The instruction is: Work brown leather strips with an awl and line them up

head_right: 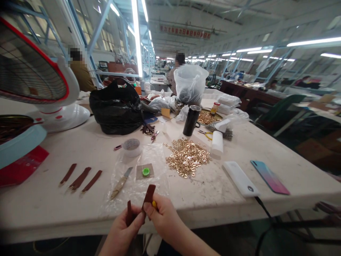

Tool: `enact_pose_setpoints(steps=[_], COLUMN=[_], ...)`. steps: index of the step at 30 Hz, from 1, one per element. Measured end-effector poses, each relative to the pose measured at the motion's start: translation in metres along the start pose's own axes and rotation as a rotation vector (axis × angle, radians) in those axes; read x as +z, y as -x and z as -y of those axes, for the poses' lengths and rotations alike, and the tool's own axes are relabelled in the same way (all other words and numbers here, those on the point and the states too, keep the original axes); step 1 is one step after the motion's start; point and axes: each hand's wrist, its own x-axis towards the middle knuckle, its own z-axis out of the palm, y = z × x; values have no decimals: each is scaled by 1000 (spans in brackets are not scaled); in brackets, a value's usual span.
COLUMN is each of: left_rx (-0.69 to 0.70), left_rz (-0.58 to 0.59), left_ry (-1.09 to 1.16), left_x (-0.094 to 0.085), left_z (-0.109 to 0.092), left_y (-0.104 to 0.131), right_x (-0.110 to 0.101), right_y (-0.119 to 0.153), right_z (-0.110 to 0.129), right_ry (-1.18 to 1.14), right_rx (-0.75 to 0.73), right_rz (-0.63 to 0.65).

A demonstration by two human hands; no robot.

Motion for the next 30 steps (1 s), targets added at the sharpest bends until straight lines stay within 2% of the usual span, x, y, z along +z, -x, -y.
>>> enact_pose_setpoints(steps=[4,9,12,16,23,25,30], left_rx=[10,11,52,77,82,83,124], left_rz=[-72,-90,-69,27,24,-12,-127], left_ry=[27,-90,-161,-237,-268,-236,-12], left_x=[4,-3,-8,-12,-12,-9,2], left_z=[2,7,6,1,3,3,0], left_y=[1,1,2,3,4,4,9], right_x=[-1,-4,-4,-4,-4,-1,10], right_y=[1,-1,-1,1,3,2,2], right_z=[1,-1,-1,3,8,6,3], right_ry=[82,103,71,43,176,105,-362], right_rx=[-30,7,21,24,-65,-35,196], right_rz=[12,54,40,38,33,-7,-33])
